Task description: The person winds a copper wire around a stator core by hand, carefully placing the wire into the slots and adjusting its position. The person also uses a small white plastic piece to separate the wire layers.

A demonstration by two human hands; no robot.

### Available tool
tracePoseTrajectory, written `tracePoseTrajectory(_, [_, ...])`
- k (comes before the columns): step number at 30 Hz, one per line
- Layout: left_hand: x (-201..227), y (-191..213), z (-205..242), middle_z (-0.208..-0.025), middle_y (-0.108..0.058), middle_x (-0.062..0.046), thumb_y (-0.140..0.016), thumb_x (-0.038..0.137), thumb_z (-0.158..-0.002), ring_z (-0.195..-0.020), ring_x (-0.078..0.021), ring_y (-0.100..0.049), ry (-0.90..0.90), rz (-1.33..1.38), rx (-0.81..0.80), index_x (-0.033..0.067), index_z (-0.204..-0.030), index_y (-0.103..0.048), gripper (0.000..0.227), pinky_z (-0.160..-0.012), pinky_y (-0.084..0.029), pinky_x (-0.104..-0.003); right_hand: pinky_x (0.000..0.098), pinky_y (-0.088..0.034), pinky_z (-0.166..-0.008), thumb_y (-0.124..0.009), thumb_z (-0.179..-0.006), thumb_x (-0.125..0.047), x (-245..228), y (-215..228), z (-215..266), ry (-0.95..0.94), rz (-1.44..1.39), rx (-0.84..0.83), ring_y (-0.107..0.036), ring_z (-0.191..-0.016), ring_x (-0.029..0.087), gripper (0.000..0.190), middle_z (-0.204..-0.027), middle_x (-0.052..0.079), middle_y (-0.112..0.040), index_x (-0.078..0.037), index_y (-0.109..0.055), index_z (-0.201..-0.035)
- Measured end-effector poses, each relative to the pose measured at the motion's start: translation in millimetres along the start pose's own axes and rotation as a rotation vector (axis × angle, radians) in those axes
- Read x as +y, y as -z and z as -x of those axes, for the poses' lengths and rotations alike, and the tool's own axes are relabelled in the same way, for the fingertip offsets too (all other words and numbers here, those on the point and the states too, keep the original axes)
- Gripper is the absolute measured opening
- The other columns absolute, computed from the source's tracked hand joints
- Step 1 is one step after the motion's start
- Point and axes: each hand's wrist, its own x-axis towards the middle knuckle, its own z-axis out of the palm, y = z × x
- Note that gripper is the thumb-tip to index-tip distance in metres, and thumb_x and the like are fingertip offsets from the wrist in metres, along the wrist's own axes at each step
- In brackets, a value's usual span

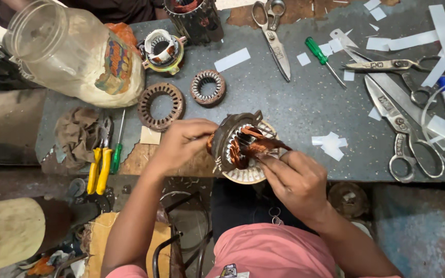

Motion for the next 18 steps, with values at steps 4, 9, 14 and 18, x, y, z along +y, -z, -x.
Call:
tracePoseTrajectory(4, [-1, -4, -16, -0.11, -0.075, -0.013, -0.071, 0.002, -0.087, -0.1, -0.023, -0.073, -0.094, 0.211, -0.155, -0.002, -0.116, -0.071, 0.029, -0.088, -0.057, -0.031, 0.0372, -0.05, -0.061, -0.085, -0.08, -0.009, -4, -4, 0, -0.045, -0.005, 0.04, -0.063, -0.067, 0.023, 0.017, -0.08, 0.005, -0.062, -0.007, -0.077, -0.095])
tracePoseTrajectory(9, [0, -13, -22, -0.084, -0.067, -0.011, -0.069, 0.003, -0.083, -0.078, -0.0211, -0.066, -0.11, 0.053, -0.211, -0.001, -0.099, -0.072, 0.017, -0.072, -0.052, -0.031, 0.0394, -0.05, -0.061, -0.084, -0.082, -0.012, -9, -10, 1, -0.056, 0.045, 0.016, -0.062, -0.065, 0.026, 0.014, -0.078, 0.005, -0.06, -0.009, -0.076, -0.092])
tracePoseTrajectory(14, [-1, -19, -22, -0.076, -0.063, -0.01, -0.074, 0.008, -0.085, -0.071, -0.0201, -0.063, -0.09, 0.082, -0.202, -0.0007, -0.09, -0.071, 0.011, -0.066, -0.051, -0.034, 0.0396, -0.049, -0.057, -0.084, -0.08, -0.012, -12, -15, -2, -0.072, 0.093, -0.012, -0.06, -0.061, 0.025, 0.014, -0.072, 0.005, -0.055, -0.009, -0.077, -0.091])
tracePoseTrajectory(18, [2, -25, -21, -0.079, -0.067, -0.011, -0.076, 0.011, -0.082, -0.073, -0.0209, -0.066, -0.088, 0.069, -0.176, 0.0009, -0.091, -0.073, 0.013, -0.067, -0.052, -0.033, 0.0402, -0.048, -0.056, -0.084, -0.079, -0.013, -13, -14, -2, -0.067, 0.127, -0.046, -0.059, -0.06, 0.026, 0.013, -0.07, 0.005, -0.052, -0.011, -0.075, -0.087])
